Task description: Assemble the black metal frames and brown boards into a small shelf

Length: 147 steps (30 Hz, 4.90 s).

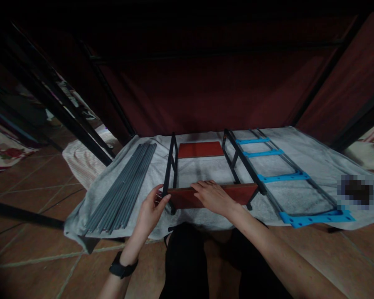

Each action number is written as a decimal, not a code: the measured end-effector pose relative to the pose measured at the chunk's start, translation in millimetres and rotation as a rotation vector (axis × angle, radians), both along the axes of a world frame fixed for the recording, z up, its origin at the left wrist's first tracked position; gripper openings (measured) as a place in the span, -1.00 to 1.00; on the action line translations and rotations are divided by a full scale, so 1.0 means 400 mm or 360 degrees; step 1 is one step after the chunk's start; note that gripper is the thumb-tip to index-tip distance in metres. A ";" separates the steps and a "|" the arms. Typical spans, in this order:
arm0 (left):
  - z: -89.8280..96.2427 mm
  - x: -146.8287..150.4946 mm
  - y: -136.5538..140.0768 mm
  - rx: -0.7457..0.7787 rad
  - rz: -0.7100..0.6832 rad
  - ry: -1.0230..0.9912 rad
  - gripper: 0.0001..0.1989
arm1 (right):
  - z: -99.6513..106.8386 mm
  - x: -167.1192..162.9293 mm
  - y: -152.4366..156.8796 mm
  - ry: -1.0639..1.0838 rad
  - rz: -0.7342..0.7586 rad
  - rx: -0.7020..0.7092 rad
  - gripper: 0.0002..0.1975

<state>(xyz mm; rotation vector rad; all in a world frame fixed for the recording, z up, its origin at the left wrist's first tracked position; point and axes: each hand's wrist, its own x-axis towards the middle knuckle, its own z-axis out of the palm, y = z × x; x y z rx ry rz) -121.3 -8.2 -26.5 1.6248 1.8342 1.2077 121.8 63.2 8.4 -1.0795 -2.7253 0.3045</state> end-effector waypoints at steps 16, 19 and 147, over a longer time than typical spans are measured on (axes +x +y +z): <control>-0.028 -0.017 0.012 0.0123 -0.0010 0.0406 -0.53 | 0.010 -0.009 0.004 0.0003 -0.0011 -0.0114 -0.62; -0.028 -0.005 0.013 0.0118 -0.0001 0.0366 -0.52 | 0.008 -0.008 0.002 0.0007 -0.0002 -0.0094 -0.63; -0.031 -0.057 0.040 0.0113 -0.0044 -0.0686 -0.80 | -0.012 -0.005 0.006 0.0115 -0.0029 -0.0105 -0.59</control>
